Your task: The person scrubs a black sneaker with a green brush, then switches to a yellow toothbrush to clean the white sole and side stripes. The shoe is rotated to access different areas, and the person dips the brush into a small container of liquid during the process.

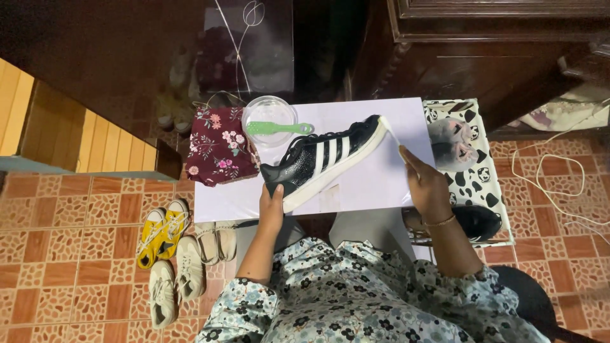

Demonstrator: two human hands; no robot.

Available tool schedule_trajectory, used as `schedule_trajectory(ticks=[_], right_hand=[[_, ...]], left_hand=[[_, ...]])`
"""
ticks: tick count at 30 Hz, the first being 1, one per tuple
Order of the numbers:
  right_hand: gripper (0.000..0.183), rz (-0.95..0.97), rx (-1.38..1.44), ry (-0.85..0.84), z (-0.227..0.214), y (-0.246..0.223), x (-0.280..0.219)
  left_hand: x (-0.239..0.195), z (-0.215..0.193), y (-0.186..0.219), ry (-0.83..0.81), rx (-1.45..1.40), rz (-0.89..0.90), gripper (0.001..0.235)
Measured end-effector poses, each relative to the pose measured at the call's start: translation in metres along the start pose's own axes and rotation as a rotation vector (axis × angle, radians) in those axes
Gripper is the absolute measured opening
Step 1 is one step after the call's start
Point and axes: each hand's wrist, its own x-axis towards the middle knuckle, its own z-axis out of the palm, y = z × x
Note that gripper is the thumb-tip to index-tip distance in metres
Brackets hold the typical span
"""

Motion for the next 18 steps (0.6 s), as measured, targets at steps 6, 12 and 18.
schedule_trajectory(ticks=[6,12,18], right_hand=[[0.041,0.003,-0.025,0.007,0.006,0.035,-0.002],[0.041,0.078,0.094,-0.03,-0.023,-0.038,0.006],[0.039,0.145,0.196,-0.033,-0.006,-0.004,0.01]], left_hand=[[0.004,-0.001,-0.012,0.009,-0.011,-0.009,0.071],[-0.001,0.0,-0.005,0.022,-0.026,-0.032,0.073],[0.003,-0.001,-0.004,0.023,-0.019,-0.047,0.077]])
